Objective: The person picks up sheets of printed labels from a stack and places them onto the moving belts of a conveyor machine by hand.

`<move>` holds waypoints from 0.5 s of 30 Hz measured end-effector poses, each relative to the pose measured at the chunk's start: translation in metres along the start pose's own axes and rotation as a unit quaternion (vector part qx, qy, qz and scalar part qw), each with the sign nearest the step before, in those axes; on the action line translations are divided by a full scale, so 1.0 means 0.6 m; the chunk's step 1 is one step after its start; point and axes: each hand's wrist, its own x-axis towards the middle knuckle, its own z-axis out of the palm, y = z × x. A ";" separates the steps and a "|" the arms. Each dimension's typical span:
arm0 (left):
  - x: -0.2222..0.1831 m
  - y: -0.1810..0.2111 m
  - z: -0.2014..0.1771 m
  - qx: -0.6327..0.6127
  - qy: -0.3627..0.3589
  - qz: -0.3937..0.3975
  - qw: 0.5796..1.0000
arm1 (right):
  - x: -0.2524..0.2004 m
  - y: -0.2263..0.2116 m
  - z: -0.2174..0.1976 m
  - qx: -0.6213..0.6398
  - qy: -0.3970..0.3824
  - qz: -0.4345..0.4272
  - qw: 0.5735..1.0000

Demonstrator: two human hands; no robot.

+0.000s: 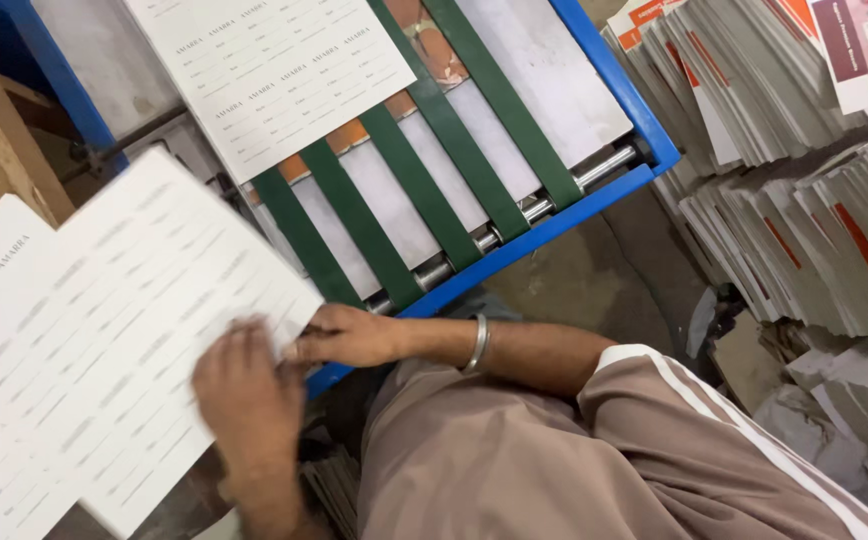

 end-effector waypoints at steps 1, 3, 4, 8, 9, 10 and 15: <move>0.005 0.007 0.006 -0.014 0.009 0.001 1.000 | 0.002 0.012 -0.001 0.018 0.040 0.010 0.999; -0.001 0.011 0.008 -0.040 0.025 -0.004 0.999 | 0.010 0.034 -0.036 0.167 0.149 0.003 0.975; -0.008 0.000 0.000 -0.015 0.011 -0.026 0.999 | 0.011 0.041 -0.071 0.167 0.200 -0.010 0.965; -0.033 -0.072 -0.039 0.014 0.017 -0.094 0.995 | -0.014 0.051 -0.246 0.120 0.364 -0.061 0.922; -0.039 -0.089 -0.046 0.004 0.033 -0.107 0.994 | -0.022 0.052 -0.284 0.111 0.393 -0.078 0.909; -0.045 -0.103 -0.047 0.030 0.025 -0.119 0.992 | -0.035 0.056 -0.313 0.091 0.466 -0.071 0.877; -0.063 -0.143 -0.022 0.094 0.052 -0.128 0.986 | -0.102 0.045 -0.372 0.047 0.512 -0.065 0.855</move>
